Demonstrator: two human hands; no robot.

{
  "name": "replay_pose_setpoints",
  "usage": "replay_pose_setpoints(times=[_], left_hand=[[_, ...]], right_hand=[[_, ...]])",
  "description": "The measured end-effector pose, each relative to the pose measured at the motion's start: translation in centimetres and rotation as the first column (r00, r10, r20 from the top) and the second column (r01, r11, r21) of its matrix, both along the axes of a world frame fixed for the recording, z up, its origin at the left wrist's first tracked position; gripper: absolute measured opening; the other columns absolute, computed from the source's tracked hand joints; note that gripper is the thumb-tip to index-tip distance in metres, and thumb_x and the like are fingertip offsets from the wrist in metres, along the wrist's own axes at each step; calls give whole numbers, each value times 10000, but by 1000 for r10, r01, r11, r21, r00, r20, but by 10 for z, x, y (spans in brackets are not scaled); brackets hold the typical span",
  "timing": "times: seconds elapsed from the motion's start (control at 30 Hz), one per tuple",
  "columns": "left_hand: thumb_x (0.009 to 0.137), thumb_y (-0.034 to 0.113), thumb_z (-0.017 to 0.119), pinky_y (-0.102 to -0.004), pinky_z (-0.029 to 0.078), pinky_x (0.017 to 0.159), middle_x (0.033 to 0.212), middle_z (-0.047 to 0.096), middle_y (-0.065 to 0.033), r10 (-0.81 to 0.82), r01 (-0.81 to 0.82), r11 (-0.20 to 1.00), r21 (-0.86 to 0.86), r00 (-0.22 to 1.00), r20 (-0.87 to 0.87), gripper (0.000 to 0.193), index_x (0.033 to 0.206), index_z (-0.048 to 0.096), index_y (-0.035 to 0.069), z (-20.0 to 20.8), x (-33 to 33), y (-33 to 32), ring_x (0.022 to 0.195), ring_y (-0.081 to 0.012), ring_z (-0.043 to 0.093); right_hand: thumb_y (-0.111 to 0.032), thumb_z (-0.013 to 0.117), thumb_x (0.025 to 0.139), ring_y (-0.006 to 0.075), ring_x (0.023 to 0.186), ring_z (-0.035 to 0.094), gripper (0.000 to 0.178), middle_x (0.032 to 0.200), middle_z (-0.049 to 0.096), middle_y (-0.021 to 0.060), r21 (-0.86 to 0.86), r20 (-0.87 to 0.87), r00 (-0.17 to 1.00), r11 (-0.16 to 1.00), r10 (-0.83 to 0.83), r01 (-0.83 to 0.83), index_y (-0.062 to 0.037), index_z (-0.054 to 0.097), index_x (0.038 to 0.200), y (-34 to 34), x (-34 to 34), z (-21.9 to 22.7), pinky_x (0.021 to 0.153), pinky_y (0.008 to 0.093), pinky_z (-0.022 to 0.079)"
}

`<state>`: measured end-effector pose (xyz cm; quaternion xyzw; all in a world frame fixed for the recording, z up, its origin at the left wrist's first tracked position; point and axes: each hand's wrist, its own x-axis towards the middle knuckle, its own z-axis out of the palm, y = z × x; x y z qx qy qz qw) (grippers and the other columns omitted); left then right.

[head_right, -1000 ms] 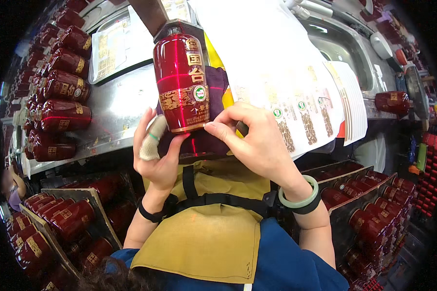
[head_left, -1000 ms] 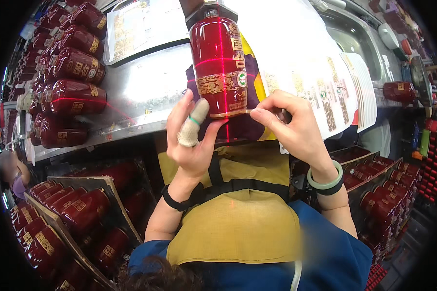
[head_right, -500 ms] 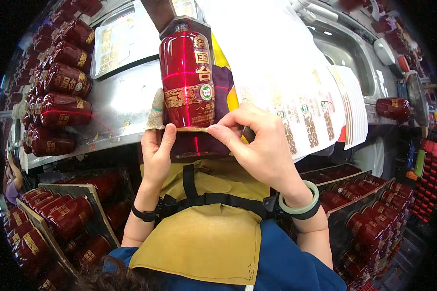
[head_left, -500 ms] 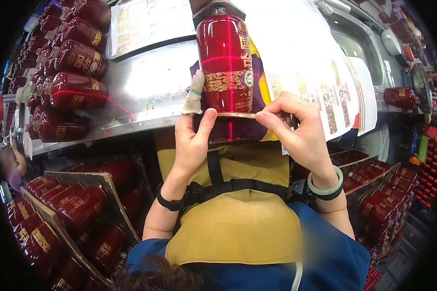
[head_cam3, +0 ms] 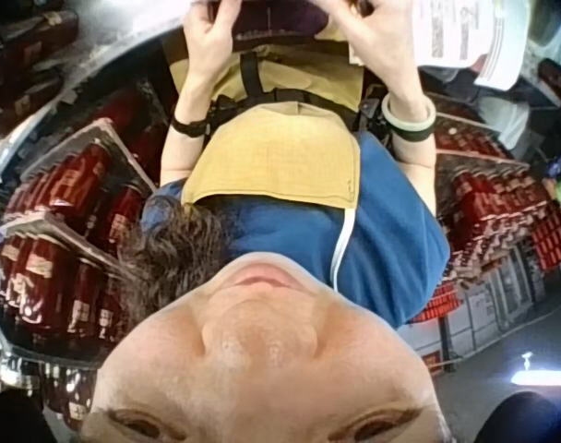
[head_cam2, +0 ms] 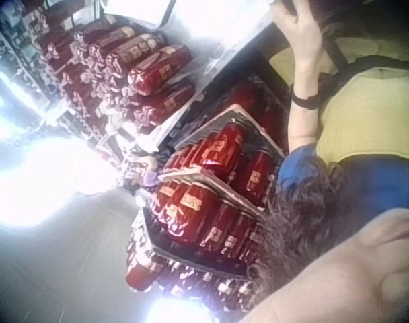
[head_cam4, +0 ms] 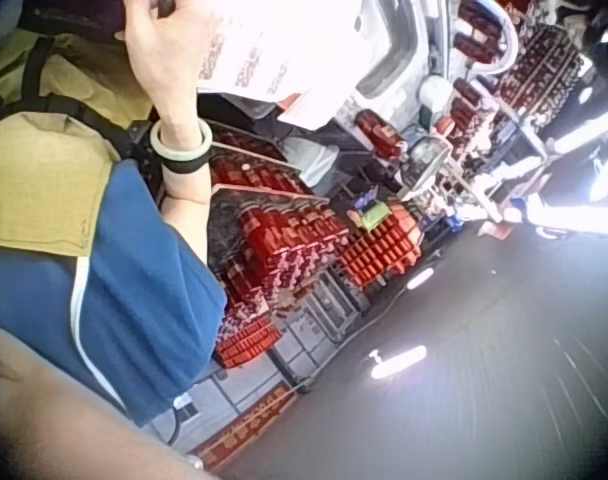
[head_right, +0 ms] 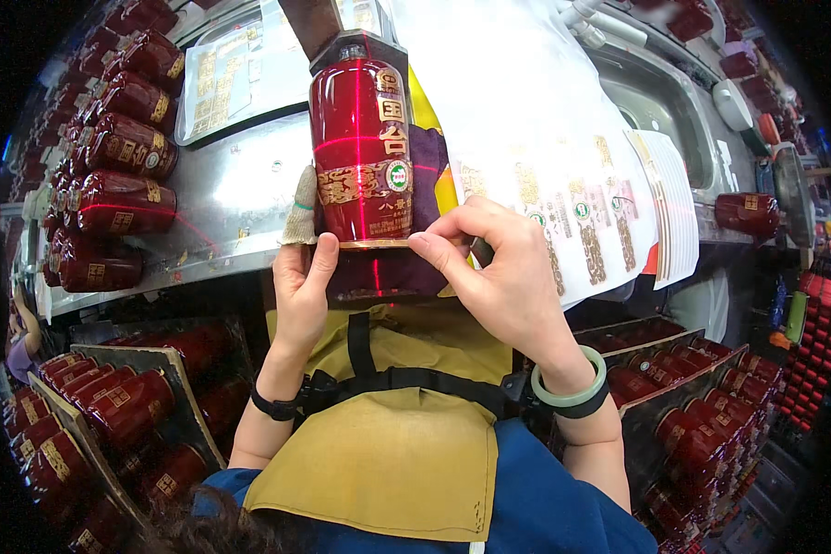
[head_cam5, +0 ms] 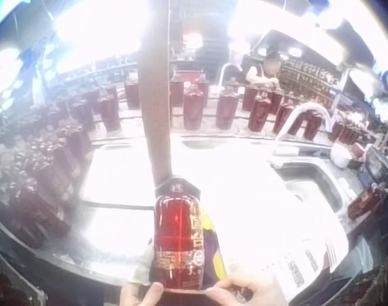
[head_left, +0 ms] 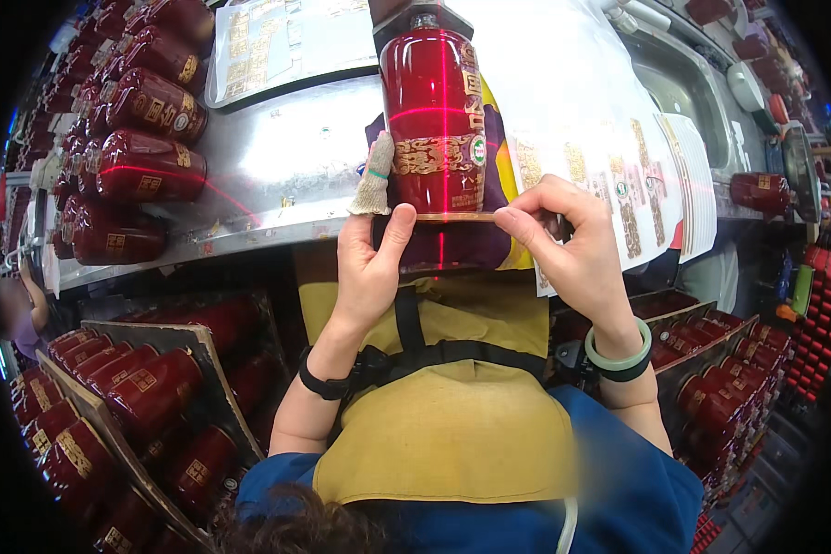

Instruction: Applying decorative labels and bands to bottles at a workstation.

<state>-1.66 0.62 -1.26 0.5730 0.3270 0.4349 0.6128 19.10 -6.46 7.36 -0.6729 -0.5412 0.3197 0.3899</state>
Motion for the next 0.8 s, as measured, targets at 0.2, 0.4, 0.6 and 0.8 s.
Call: replay_pose_setpoints(times=[0.2, 0.4, 0.6, 0.8], left_hand=[[1052, 119, 589, -348, 314, 1185, 1562, 484, -131, 15, -19, 995, -98, 999, -41, 558, 1562, 397, -3, 2, -1, -5, 1417, -186, 438], [1078, 180, 571, -310, 398, 1103, 1459, 564, -83, 19, -25, 983, -180, 999, -33, 511, 1537, 432, 3, -13, -8, -3, 1276, -140, 529], [1082, 168, 552, -327, 377, 1140, 1518, 515, -99, 54, -53, 998, -29, 998, 28, 534, 1562, 387, 0, -13, -2, -3, 1340, -159, 499], [1053, 142, 593, -337, 296, 1185, 1559, 490, -130, 59, -61, 997, -47, 997, -39, 544, 1543, 420, -18, -3, 0, -6, 1422, -188, 432]], right_hand=[[-116, 789, 888, 137, 656, 598, 162, 759, 668, 77, 7, 1, 1000, 1000, -5, 5, 28, 724, 851, 1, -1, 0, 629, 292, 464], [-117, 791, 886, 139, 653, 598, 159, 755, 664, 78, 11, -2, 1000, 1000, 0, 0, 23, 726, 848, 1, -1, 2, 627, 295, 463], [-115, 794, 884, 139, 650, 593, 160, 748, 658, 80, 7, 11, 1000, 1000, -9, 9, 22, 725, 839, 2, 0, 2, 625, 295, 457], [-115, 793, 885, 138, 652, 592, 160, 755, 662, 77, -3, 13, 1000, 1000, -2, 2, 22, 724, 840, 1, 0, 1, 626, 296, 457]])
